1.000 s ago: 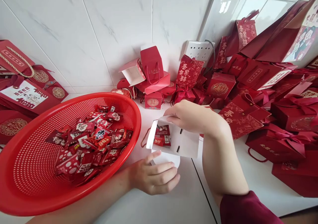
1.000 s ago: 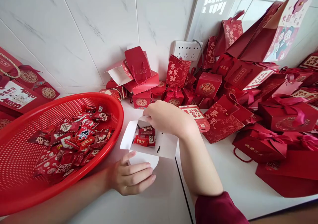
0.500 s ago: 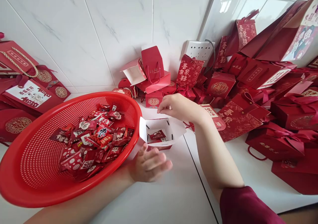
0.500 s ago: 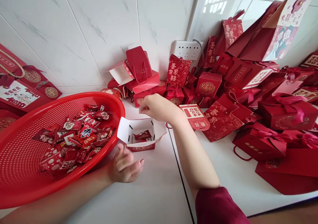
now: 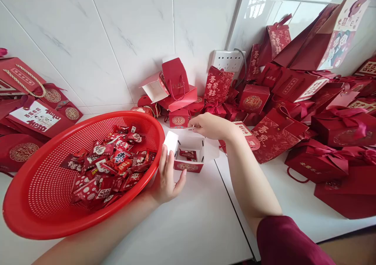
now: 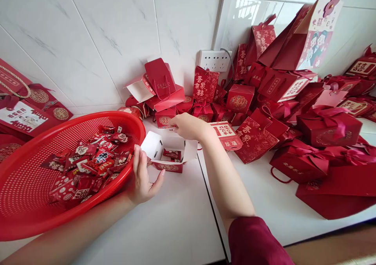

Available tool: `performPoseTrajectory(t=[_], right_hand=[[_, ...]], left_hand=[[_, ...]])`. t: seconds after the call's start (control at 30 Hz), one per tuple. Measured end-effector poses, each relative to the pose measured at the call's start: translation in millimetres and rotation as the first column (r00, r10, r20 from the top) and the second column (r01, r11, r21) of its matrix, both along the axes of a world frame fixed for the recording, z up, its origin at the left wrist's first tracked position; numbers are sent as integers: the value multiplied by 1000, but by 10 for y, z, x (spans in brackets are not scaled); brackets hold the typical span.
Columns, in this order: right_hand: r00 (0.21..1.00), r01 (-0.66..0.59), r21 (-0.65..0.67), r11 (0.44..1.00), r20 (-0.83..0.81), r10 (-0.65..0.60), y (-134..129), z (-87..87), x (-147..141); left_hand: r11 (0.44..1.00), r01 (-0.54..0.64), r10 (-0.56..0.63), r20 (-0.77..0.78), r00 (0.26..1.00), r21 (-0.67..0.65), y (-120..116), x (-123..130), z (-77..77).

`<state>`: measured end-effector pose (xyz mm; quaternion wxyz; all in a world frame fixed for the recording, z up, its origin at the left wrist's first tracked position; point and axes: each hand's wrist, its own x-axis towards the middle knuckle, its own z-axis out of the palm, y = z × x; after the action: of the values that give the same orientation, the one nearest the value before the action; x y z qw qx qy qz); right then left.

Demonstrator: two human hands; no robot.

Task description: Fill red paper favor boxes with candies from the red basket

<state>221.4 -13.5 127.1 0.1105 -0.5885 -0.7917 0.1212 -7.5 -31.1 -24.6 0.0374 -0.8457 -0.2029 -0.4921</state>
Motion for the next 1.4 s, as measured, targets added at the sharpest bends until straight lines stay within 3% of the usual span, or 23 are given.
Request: performPoseTrajectory(t=[0.23, 0.3, 0.47, 0.6, 0.73, 0.83, 0.9, 1.07, 1.2, 1.4], right_hand=[[994, -83, -31, 996, -77, 81, -31, 34, 134], [991, -112, -41, 993, -78, 108, -28, 31, 111], [982, -166, -33, 986, -97, 162, 15, -8, -20], [978, -163, -52, 985, -138, 155, -9, 8, -72], [995, 67, -59, 996, -71, -71, -122, 70, -15], [962, 269, -94, 959, 66, -263, -195, 114, 28], [949, 310, -147, 939, 113, -295, -222, 142, 25], [987, 159, -154, 975, 11, -159, -243, 195, -78], [997, 74, -180, 981, 23, -71, -226, 198, -140], [998, -14, -233, 972, -62, 0, -145, 145, -88]], left_hand=[[955, -20, 0, 68, 998, 296, -4, 15, -19], [953, 12, -32, 61, 998, 303, -9, 24, -9], [986, 158, -153, -78, 985, 57, 28, 29, 88], [980, 179, -193, -212, 958, -86, 28, 29, 157], [973, 171, -201, -208, 957, -152, 18, 36, 158], [971, 172, -204, -201, 958, -167, 30, 43, 136], [970, 178, -209, -194, 958, -166, 35, 52, 132], [972, 180, -207, -190, 960, -149, 23, 66, 144], [974, 146, -178, -185, 966, -172, 16, 44, 127], [909, -1, -28, -64, 998, -417, 77, 26, 80]])
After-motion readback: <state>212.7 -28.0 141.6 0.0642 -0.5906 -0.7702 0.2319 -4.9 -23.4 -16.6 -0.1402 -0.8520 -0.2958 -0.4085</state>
